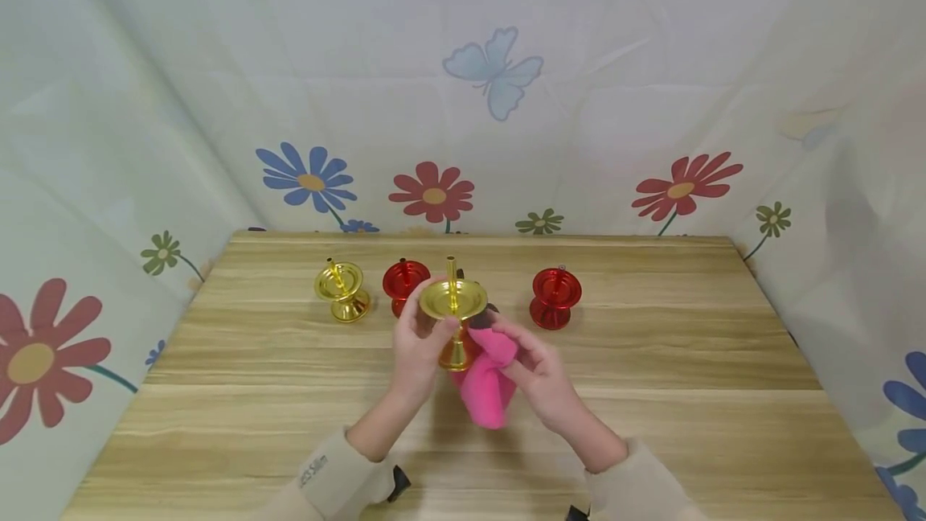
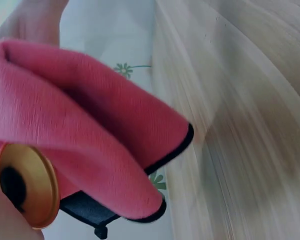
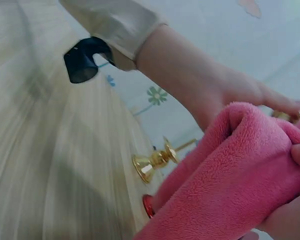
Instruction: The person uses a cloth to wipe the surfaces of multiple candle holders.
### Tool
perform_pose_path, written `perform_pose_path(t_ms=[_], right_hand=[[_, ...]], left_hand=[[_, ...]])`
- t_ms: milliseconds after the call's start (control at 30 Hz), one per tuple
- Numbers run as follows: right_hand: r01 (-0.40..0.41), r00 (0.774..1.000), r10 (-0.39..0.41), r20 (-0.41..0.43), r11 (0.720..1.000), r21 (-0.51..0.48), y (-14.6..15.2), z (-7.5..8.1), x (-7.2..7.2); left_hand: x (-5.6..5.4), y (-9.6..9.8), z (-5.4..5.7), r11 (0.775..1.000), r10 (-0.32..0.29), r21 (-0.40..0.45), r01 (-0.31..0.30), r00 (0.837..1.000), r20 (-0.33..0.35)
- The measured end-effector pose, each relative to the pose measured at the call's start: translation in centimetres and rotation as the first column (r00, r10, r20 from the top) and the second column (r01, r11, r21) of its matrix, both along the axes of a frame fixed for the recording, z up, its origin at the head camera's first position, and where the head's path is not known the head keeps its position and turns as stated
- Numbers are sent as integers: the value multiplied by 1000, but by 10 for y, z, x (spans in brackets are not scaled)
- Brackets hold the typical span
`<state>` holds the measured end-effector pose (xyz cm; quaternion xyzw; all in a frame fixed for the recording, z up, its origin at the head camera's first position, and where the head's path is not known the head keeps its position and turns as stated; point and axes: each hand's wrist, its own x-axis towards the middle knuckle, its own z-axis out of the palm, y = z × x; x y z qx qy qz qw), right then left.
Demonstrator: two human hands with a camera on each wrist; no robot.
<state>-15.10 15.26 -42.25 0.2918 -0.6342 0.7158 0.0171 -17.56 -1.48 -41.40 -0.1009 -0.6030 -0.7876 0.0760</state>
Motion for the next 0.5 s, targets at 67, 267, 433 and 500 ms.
perform_pose_path(t_ms=[67,267,433,500], right_hand=[[53,998,-51,-34,998,42,-4,0,1],[103,993,-100,-57,993,56,-6,2,4],[80,997,-79,-12,996,28,-5,3,2],[21,999,-21,26,1000,-17,-3,3,1]], left_hand=[[1,1,1,1000,4,-11,-4,1000,-2],[0,0,0,994,-66,-87,59,995,-79],[-2,-3,1,981,-163,-131,144,975,-148],[-2,-6,1,969,-226,-140,205,961,-157]])
